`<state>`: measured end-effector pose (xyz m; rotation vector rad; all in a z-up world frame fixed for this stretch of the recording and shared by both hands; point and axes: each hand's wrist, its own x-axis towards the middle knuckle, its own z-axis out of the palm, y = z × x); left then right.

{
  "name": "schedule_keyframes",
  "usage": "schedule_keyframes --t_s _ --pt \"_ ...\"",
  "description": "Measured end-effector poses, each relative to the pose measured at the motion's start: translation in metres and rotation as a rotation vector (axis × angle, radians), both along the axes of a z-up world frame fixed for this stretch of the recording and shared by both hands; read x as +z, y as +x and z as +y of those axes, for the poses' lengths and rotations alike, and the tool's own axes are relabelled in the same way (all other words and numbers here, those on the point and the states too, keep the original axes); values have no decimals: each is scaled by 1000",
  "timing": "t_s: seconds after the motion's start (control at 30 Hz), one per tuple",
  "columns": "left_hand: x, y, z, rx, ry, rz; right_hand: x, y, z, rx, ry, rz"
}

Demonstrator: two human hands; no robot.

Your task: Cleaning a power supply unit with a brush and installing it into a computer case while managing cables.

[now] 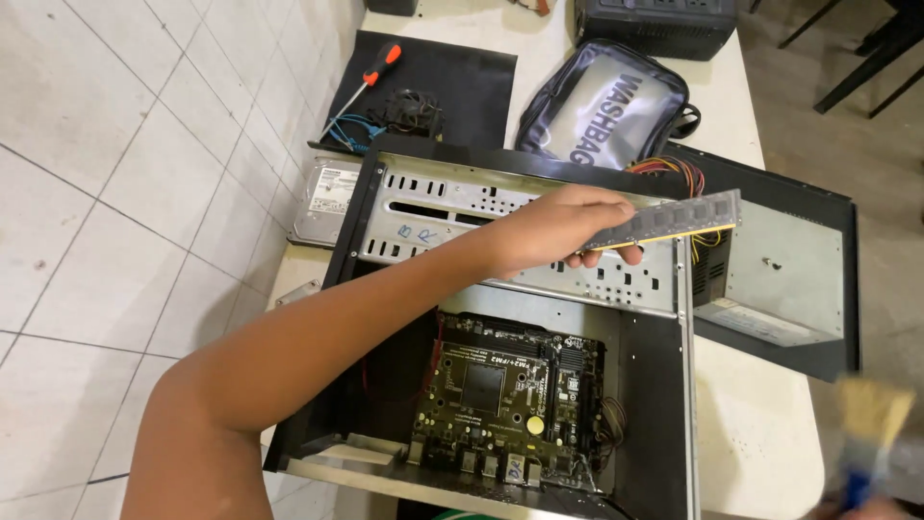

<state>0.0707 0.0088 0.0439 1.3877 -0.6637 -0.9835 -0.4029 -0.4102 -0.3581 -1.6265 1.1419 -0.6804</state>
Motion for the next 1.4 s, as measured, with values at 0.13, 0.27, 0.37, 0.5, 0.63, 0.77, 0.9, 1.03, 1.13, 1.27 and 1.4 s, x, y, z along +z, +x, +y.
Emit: schedule_keyframes --t_s 0.13,0.27,0.37,0.5,0.63,0.77,0.9,1.03,1.13,1.27,1.4 --pt "6 -5 -1 -31 111 -312 253 145 129 143 -423 -27" --pt "7 -9 2 -1 80 -543 351 200 233 274 -595 -72" --pt "9 -11 1 11 97 -543 400 222 284 373 -818 122" --pt "14 -12 4 16 120 -547 372 211 243 358 -880 115" --pt "14 -11 3 21 116 -514 357 198 226 205 -796 137" --pt "26 -15 5 36 205 -334 372 204 253 314 -902 -26" --pt "5 -6 -3 33 123 -229 369 206 250 355 -1022 -53" --pt "5 -8 -1 73 82 -289 366 200 253 245 -893 -86" --pt "5 -11 -1 158 61 -402 373 203 254 326 -1010 -53" --pt "5 -12 -1 191 -6 -627 375 219 258 426 -1047 -72" --pt "11 -15 2 201 38 -576 348 206 217 334 -1078 -134"
